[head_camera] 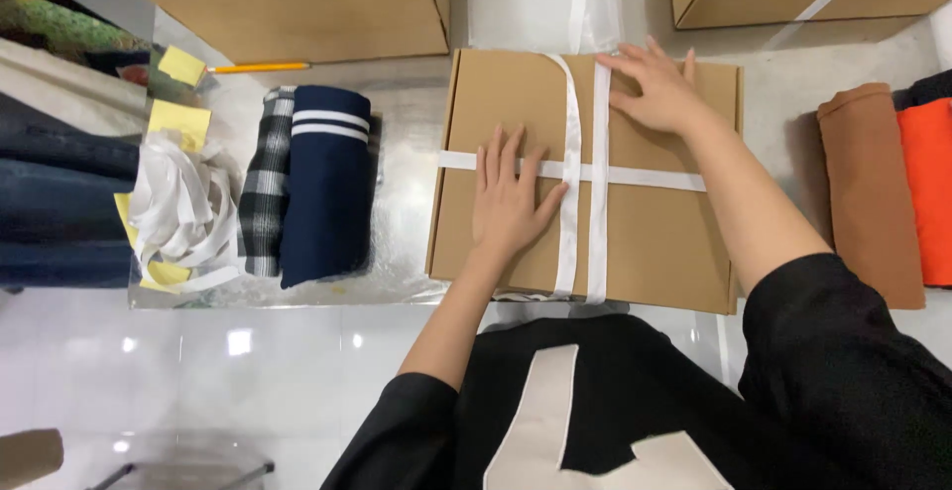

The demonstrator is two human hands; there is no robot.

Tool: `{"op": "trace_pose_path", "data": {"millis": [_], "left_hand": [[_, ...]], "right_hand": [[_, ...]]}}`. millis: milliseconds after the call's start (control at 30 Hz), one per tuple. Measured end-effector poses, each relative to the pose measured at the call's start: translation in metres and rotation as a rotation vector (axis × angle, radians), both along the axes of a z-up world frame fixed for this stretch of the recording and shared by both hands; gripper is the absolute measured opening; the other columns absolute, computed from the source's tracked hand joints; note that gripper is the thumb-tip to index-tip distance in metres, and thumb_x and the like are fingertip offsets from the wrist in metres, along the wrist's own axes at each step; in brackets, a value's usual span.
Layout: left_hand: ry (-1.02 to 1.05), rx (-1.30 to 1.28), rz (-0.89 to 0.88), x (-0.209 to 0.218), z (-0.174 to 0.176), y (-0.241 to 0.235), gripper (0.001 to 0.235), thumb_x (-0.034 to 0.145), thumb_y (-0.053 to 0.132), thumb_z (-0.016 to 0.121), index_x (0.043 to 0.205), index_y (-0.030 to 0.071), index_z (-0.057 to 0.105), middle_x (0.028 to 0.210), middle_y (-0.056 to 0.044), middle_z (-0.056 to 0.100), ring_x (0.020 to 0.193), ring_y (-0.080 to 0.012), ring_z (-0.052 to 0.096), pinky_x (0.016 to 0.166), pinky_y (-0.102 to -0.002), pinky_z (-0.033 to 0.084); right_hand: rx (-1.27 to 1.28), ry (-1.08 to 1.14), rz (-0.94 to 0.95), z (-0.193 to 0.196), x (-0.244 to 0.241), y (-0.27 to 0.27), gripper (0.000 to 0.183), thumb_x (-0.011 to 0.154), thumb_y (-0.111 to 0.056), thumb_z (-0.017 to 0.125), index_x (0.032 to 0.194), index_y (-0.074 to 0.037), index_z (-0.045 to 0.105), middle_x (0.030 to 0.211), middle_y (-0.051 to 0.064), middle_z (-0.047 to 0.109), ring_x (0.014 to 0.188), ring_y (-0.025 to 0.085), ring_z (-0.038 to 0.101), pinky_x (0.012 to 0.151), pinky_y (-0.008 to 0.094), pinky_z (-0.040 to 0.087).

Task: The person places a folded green garment into a clear plastic bag, seals it, and puts it into a cardboard box along with another wrapped item. They close the box, tie it with a white ribbon, and place a yellow sticky note on top.

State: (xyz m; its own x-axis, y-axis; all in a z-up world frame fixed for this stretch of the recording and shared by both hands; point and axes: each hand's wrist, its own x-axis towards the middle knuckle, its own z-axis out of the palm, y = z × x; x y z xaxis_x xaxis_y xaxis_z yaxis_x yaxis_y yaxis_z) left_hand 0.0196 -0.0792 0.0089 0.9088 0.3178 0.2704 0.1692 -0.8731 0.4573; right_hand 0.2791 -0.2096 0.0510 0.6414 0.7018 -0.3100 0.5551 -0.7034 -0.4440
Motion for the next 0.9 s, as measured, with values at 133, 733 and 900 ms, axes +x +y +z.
{"op": "trace_pose_path", "data": {"millis": [133,733,900], "left_hand": [[0.012,0.084,0.040,0.000,-0.002,-0.005,0.056,0.104,0.052,0.058,0.146,0.014,0.057,0.167,-0.017,0.039,0.161,-0.0402,0.025,0.132,-0.059,0.024],[-0.043,0.050,-0.017,-0.005,0.004,-0.011,0.055,0.104,0.054,0.057,0.143,0.015,0.058,0.162,-0.016,0.046,0.157,-0.0400,0.035,0.132,-0.060,0.026],[0.170,0.016,-0.007,-0.007,0.008,-0.013,0.061,0.100,0.059,0.063,0.148,0.023,0.051,0.164,-0.012,0.040,0.160,-0.0368,0.027,0.134,-0.055,0.017]], "right_hand": [[0.206,-0.137,-0.040,-0.042,0.005,0.007,0.037,0.103,-0.034,0.064,0.140,-0.036,0.067,0.153,0.001,0.061,0.145,0.031,0.046,0.121,0.065,0.004],[0.908,-0.799,-0.127,-0.036,-0.046,0.023,0.016,0.107,0.004,0.069,0.107,-0.003,0.084,0.109,0.004,0.076,0.099,0.028,0.054,0.084,0.038,0.054],[0.875,-0.837,-0.215,-0.044,-0.046,0.015,0.013,0.113,-0.009,0.070,0.102,-0.011,0.078,0.101,0.000,0.057,0.098,0.024,0.056,0.082,0.037,0.051]]}}
